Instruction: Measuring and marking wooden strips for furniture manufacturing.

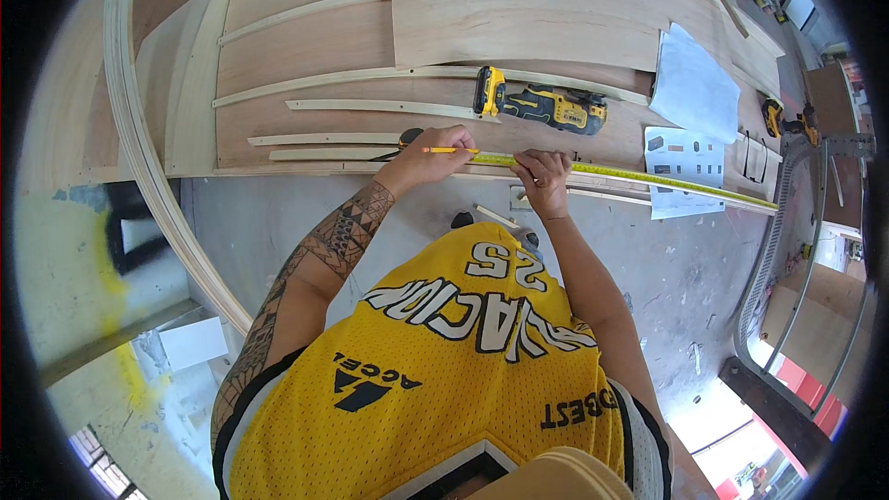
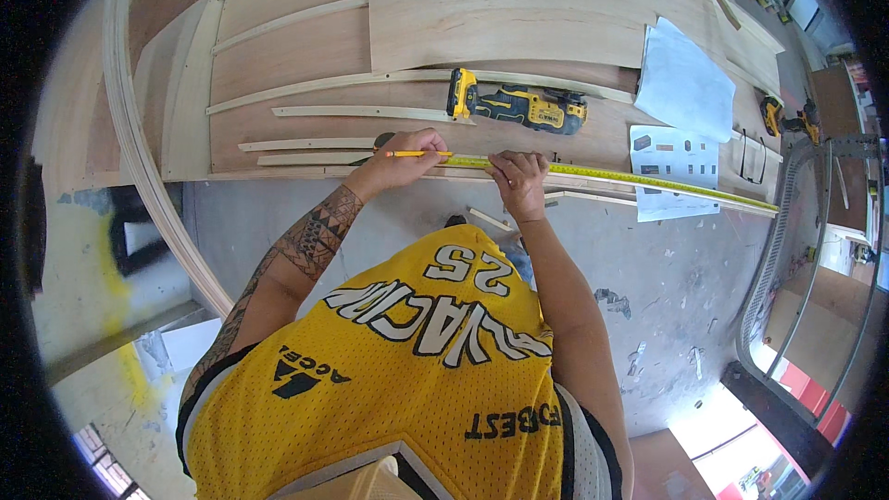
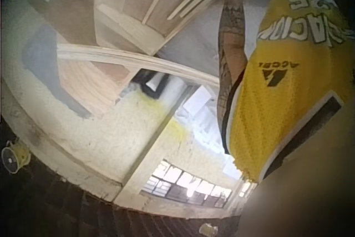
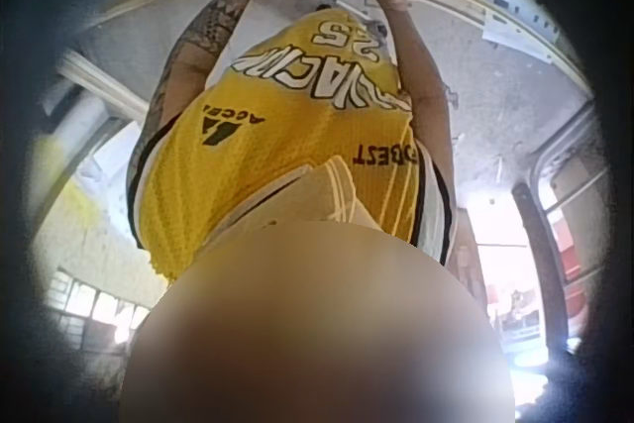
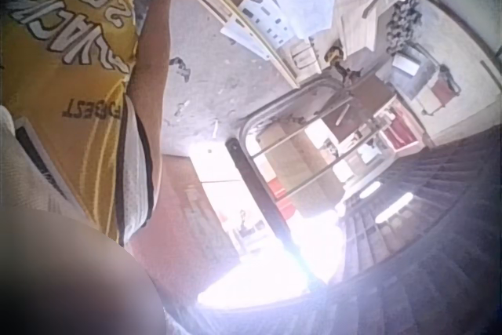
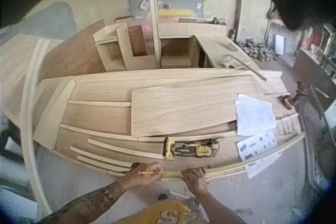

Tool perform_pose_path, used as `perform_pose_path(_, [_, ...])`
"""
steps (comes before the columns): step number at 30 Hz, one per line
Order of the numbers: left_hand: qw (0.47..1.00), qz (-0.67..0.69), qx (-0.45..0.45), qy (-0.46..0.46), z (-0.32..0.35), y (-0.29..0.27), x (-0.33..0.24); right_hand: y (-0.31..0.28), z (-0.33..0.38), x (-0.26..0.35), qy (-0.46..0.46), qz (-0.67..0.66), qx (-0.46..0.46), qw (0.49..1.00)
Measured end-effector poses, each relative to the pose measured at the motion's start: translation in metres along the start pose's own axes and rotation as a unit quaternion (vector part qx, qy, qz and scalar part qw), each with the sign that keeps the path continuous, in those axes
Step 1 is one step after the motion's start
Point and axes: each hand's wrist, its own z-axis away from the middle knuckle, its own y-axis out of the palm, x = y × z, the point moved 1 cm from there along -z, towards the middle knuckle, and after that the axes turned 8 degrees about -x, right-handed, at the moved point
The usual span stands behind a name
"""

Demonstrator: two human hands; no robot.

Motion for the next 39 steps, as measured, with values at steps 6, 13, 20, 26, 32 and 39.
perform_pose_path(6, [1.0,-0.011,-0.006,0.014,-0.001,-0.004,0.0,-0.001,0.0,0.001,-0.001,0.004,0.008,1.0])
perform_pose_path(13, [0.999,-0.001,-0.025,0.047,-0.01,-0.009,-0.011,-0.006,-0.002,0.01,-0.014,0.021,-0.024,0.999])
perform_pose_path(20, [0.998,-0.021,0.019,0.047,-0.014,-0.008,-0.013,-0.023,-0.002,0.026,-0.024,0.051,0.012,0.998])
perform_pose_path(26, [0.998,-0.038,-0.003,0.043,-0.014,0.0,-0.003,-0.032,-0.002,0.031,-0.033,0.03,0.064,0.997])
perform_pose_path(32, [0.998,-0.022,-0.043,0.05,-0.008,0.005,0.006,-0.025,0.005,0.031,-0.039,0.053,0.123,0.99])
perform_pose_path(39, [0.999,-0.001,-0.031,0.039,-0.01,0.009,0.019,-0.036,0.033,0.022,-0.071,0.144,0.189,0.969])
